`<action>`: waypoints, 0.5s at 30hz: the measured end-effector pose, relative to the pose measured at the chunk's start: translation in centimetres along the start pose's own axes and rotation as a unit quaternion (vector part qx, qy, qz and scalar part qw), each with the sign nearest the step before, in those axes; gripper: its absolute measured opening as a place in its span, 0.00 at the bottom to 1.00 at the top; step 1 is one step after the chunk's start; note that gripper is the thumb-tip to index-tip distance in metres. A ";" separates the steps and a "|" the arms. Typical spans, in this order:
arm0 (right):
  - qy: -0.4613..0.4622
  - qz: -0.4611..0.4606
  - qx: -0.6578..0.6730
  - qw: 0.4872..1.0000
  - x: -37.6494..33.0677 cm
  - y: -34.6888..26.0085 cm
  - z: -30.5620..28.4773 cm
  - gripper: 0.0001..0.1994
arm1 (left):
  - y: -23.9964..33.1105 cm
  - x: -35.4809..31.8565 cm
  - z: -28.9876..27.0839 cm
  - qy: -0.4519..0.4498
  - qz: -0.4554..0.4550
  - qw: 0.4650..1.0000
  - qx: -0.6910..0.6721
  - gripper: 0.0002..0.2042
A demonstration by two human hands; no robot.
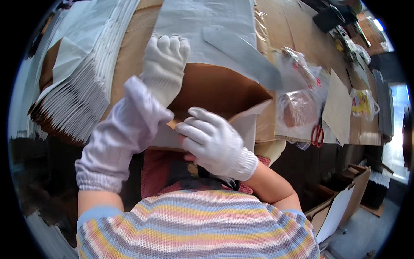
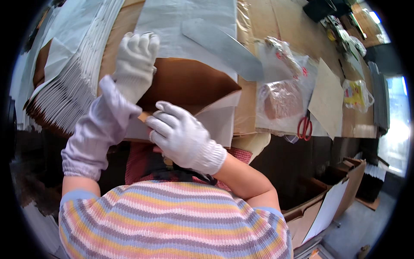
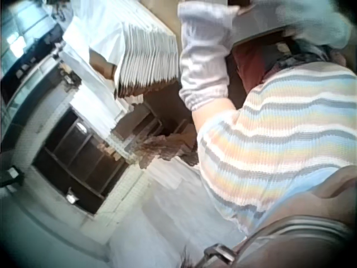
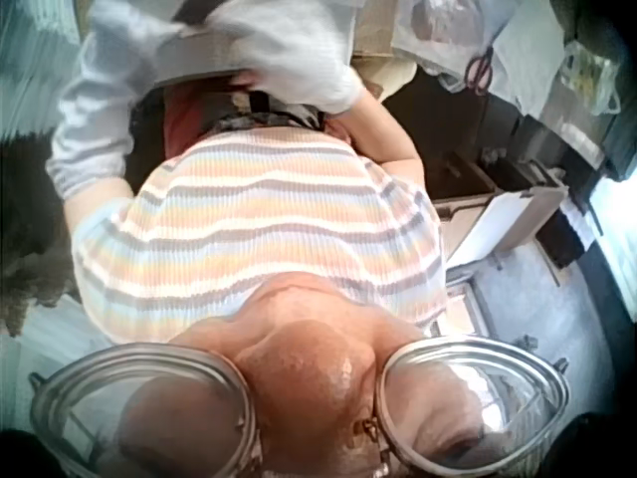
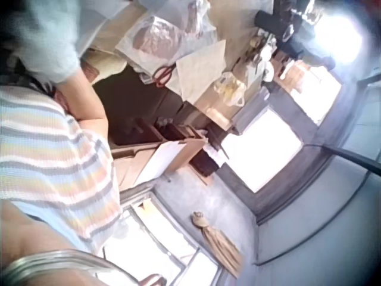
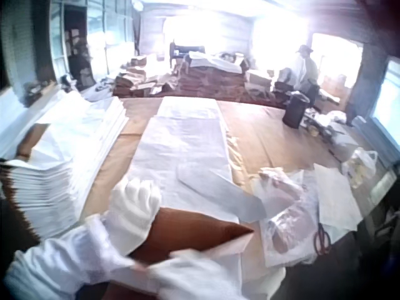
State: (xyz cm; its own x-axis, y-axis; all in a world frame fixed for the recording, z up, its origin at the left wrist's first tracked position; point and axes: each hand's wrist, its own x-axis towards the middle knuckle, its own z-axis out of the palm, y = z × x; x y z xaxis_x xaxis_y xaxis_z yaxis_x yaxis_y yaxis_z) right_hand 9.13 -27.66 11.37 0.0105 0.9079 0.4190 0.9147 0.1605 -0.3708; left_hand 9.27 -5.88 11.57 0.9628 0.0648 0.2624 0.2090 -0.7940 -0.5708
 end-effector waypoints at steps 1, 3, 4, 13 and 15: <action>0.062 0.111 0.087 0.988 -3.4 0.9 0.0 0.18 | -0.2 -1.2 0.7 0.153 0.030 0.988 -0.015 0.29; 0.274 0.284 0.301 0.868 -11.0 2.8 0.0 0.34 | -0.1 -4.6 -2.0 0.029 0.148 0.983 -0.107 0.23; 0.361 0.320 0.404 0.777 -12.9 5.1 0.7 0.42 | 0.4 -6.5 -3.6 -0.040 0.188 0.970 -0.151 0.20; 0.344 0.318 0.423 0.775 -15.3 8.4 3.9 0.45 | 11.2 -13.1 0.1 -0.007 0.190 0.892 -0.410 0.24; 0.348 0.319 0.489 0.734 -14.6 9.1 3.5 0.48 | 13.3 -10.1 1.1 0.151 0.295 0.902 -0.276 0.26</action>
State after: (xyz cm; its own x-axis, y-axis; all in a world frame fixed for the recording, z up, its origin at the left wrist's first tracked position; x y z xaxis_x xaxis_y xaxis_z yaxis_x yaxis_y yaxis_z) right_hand 15.89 -38.10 -1.03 0.8252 0.5565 0.0968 -0.0899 0.2986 -0.9501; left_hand 2.55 -16.41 0.51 0.7702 -0.5697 0.2866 -0.5226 -0.8214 -0.2283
